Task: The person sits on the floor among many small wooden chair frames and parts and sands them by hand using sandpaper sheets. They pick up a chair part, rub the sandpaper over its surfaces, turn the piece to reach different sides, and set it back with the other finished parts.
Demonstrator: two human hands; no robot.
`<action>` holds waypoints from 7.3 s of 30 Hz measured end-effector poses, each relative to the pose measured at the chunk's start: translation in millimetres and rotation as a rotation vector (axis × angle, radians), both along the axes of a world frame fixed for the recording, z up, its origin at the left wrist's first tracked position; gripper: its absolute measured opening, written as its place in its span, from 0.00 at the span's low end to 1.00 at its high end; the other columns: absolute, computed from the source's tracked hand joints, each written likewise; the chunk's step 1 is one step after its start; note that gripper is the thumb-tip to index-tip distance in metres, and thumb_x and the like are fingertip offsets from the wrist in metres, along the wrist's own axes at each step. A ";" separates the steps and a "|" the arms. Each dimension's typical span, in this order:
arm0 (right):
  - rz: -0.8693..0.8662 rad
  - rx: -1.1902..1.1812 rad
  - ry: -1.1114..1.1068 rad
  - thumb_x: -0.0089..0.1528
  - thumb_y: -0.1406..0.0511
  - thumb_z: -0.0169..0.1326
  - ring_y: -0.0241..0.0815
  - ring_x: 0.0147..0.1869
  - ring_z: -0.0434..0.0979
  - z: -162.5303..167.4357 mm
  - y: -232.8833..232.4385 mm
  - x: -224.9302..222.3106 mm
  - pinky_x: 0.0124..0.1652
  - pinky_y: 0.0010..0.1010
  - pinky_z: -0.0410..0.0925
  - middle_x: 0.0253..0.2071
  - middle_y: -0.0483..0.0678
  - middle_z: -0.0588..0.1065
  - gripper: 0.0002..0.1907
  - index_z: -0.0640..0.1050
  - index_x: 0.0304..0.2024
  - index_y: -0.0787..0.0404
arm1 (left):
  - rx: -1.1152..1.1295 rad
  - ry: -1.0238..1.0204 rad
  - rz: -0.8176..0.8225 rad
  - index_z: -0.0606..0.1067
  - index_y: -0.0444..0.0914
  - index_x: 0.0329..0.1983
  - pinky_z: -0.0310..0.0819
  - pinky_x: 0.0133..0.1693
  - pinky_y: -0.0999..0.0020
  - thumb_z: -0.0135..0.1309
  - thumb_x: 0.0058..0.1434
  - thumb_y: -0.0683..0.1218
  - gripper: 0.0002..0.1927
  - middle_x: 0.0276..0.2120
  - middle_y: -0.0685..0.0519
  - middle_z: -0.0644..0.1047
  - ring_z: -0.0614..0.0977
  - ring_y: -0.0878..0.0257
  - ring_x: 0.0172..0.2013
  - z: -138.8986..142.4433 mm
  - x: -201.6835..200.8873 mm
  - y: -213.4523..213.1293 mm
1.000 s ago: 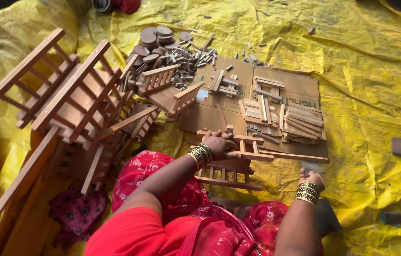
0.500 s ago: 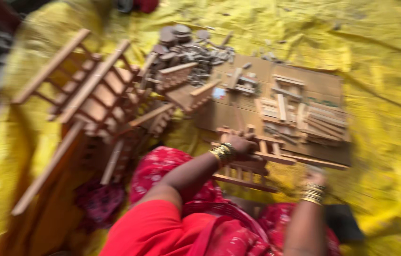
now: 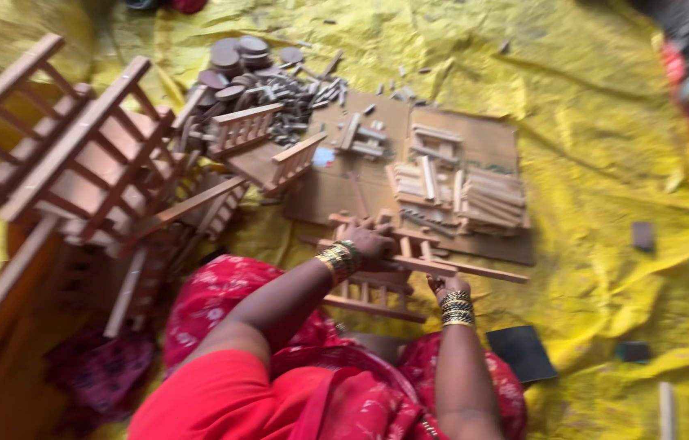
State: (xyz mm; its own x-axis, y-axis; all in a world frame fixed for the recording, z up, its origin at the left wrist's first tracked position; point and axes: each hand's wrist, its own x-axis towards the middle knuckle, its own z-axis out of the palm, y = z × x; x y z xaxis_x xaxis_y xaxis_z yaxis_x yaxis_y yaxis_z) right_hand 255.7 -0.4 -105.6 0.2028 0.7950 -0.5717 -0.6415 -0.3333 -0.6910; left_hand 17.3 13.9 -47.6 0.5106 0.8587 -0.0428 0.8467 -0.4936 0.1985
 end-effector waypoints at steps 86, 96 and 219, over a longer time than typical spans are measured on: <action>-0.853 -0.095 -0.287 0.63 0.72 0.51 0.43 0.32 0.81 33.3 3.4 110.1 0.31 0.33 0.78 0.35 0.52 0.79 0.09 0.78 0.44 0.66 | -0.040 0.061 -0.111 0.80 0.59 0.49 0.50 0.64 0.34 0.46 0.58 0.78 0.30 0.73 0.52 0.56 0.57 0.44 0.70 17.4 -22.3 -20.9; 0.489 0.068 -0.596 0.63 0.70 0.52 0.39 0.32 0.81 16.2 -5.2 41.5 0.30 0.31 0.78 0.36 0.48 0.79 0.09 0.80 0.44 0.65 | -0.097 0.057 -0.044 0.75 0.60 0.58 0.50 0.63 0.26 0.43 0.59 0.77 0.31 0.70 0.55 0.60 0.54 0.45 0.72 17.4 0.5 -8.8; 0.159 0.510 -1.129 0.66 0.72 0.58 0.38 0.27 0.67 -47.1 -83.0 -49.0 0.27 0.29 0.63 0.35 0.45 0.79 0.15 0.83 0.55 0.57 | 0.102 -0.407 -0.008 0.82 0.45 0.34 0.69 0.53 0.56 0.57 0.50 0.43 0.09 0.38 0.56 0.83 0.79 0.56 0.50 -20.3 -35.6 -43.5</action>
